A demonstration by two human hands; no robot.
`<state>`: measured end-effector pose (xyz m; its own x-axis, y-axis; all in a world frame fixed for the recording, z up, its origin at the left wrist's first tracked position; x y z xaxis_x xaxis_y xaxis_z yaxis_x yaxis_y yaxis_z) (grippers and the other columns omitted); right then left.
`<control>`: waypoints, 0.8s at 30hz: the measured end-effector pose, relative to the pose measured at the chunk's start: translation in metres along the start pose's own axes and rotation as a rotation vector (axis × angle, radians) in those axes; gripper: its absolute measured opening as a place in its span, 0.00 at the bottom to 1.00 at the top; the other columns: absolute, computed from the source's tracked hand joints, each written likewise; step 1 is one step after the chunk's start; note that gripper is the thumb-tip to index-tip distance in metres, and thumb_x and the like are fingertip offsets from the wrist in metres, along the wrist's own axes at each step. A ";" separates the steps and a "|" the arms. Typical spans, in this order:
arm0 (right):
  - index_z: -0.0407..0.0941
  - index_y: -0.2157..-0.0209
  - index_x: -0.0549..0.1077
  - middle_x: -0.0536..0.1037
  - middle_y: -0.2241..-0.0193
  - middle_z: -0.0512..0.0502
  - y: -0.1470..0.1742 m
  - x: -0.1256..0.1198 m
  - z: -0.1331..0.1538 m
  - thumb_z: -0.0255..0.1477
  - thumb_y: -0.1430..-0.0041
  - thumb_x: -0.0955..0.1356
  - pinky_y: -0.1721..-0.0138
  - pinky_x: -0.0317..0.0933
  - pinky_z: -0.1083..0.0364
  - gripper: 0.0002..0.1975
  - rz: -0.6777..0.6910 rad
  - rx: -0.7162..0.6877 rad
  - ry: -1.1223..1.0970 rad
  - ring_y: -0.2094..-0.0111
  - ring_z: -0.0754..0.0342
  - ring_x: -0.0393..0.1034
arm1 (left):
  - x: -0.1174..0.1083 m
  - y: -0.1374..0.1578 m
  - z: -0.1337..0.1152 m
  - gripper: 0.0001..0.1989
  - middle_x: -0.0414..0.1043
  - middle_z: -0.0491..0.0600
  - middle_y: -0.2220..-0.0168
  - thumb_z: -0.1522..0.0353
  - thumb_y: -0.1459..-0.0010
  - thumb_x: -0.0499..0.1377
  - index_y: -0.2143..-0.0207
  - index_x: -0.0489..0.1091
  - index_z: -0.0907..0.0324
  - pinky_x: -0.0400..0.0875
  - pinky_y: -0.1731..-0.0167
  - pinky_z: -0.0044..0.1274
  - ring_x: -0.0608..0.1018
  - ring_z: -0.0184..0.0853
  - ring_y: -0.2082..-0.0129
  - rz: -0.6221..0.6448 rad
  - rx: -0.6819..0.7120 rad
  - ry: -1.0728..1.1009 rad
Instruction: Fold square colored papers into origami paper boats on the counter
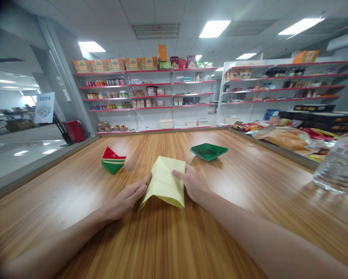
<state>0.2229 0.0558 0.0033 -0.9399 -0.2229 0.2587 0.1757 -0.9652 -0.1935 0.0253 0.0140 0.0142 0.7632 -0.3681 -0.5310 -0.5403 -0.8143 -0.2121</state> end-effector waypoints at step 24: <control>0.37 0.35 0.40 0.40 0.34 0.36 0.075 0.097 0.011 0.39 0.39 0.63 0.35 0.36 0.48 0.40 0.860 -0.380 1.182 0.34 0.47 0.33 | 0.026 0.009 0.007 0.37 0.32 0.59 0.33 0.52 0.37 0.41 0.34 0.38 0.66 0.41 0.39 0.43 0.39 0.50 0.34 0.287 -0.018 -0.845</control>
<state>0.1481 -0.0396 0.0242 -0.3140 -0.2716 -0.9098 0.8688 -0.4687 -0.1599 0.0381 0.0004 -0.0071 0.0791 -0.1108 -0.9907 -0.6595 -0.7511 0.0314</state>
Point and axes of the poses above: each hand's wrist, its own y-axis away from the middle knuckle, its own x-axis out of the palm, z = x × y, the point moved 5 cm from there along -y, towards the middle knuckle
